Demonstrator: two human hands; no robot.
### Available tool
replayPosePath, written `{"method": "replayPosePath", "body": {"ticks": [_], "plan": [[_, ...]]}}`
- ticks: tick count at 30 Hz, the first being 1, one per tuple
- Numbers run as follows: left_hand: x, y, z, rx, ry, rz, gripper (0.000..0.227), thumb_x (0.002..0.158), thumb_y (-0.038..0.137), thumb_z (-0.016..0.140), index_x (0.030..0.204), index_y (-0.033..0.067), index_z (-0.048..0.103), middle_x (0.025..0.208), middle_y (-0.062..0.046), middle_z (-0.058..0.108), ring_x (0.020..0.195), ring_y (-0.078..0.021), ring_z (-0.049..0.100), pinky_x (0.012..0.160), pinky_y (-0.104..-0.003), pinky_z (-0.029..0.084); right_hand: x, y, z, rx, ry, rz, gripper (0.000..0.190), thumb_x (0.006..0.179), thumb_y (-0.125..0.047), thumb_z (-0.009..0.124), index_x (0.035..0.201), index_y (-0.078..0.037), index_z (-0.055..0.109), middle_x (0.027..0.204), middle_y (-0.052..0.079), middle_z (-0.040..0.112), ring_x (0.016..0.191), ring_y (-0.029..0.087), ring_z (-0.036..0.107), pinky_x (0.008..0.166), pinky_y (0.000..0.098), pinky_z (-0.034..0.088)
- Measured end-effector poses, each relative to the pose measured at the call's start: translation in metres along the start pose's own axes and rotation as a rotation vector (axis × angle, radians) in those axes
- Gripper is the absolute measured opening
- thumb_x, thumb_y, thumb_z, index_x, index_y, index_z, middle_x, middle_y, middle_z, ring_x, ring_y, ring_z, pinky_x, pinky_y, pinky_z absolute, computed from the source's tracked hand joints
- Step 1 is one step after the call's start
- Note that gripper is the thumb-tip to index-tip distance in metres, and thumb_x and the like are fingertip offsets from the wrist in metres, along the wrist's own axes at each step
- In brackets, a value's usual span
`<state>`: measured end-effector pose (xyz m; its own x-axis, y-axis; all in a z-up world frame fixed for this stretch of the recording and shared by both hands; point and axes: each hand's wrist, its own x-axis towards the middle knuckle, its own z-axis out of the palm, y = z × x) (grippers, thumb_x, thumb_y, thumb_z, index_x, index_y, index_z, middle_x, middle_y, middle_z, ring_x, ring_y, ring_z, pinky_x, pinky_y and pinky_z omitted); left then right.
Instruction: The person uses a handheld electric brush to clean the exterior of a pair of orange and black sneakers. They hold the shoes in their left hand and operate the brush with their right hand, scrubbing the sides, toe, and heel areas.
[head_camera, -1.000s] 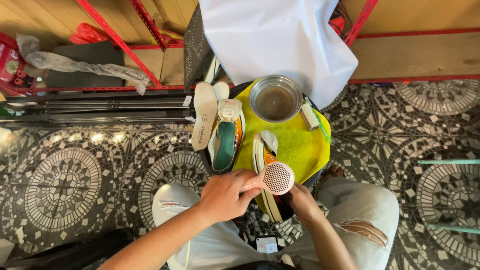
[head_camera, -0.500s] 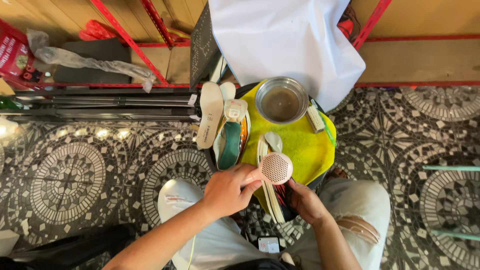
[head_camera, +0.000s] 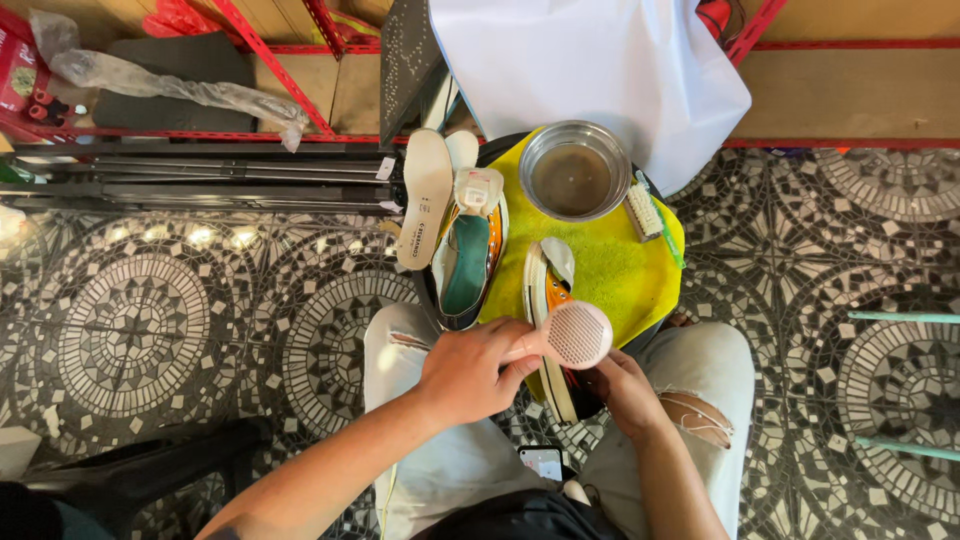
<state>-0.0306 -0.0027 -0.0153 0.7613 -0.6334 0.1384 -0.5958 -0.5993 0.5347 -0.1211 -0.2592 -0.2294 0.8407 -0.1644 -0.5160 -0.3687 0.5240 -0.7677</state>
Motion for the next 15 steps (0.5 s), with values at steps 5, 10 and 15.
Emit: {"method": "replayPosePath", "body": {"ticks": [5, 10, 15], "plan": [[-0.002, -0.007, 0.013, 0.051, 0.034, -0.021, 0.032, 0.109, 0.057, 0.058, 0.121, 0.0298, 0.070, 0.102, 0.004, 0.076, 0.096, -0.0269, 0.082, 0.076, -0.047, 0.067, 0.017, 0.023, -0.017, 0.046, 0.015, -0.035, 0.031, 0.112, -0.023, 0.070, 0.095, 0.002, 0.077, 0.064, 0.010, 0.060, 0.057, 0.023, 0.066, 0.061, 0.0334, 0.055], [-0.001, -0.001, 0.002, 0.037, -0.027, -0.015, 0.035, 0.109, 0.056, 0.058, 0.120, 0.0262, 0.070, 0.103, 0.000, 0.077, 0.095, -0.0316, 0.081, 0.075, -0.052, 0.066, -0.013, -0.034, 0.035, 0.058, 0.010, -0.064, 0.034, 0.109, -0.020, 0.069, 0.080, -0.003, 0.072, 0.047, 0.004, 0.042, 0.044, 0.017, 0.053, 0.056, 0.0262, 0.045], [0.003, -0.010, -0.001, 0.031, 0.080, -0.183, 0.036, 0.109, 0.059, 0.057, 0.129, 0.0304, 0.067, 0.105, -0.002, 0.076, 0.097, -0.0353, 0.081, 0.082, -0.056, 0.066, -0.032, -0.065, 0.056, 0.071, 0.026, 0.023, 0.049, 0.110, -0.045, 0.074, 0.081, -0.006, 0.069, 0.055, 0.006, 0.058, 0.052, 0.018, 0.064, 0.056, 0.0301, 0.050]]}}
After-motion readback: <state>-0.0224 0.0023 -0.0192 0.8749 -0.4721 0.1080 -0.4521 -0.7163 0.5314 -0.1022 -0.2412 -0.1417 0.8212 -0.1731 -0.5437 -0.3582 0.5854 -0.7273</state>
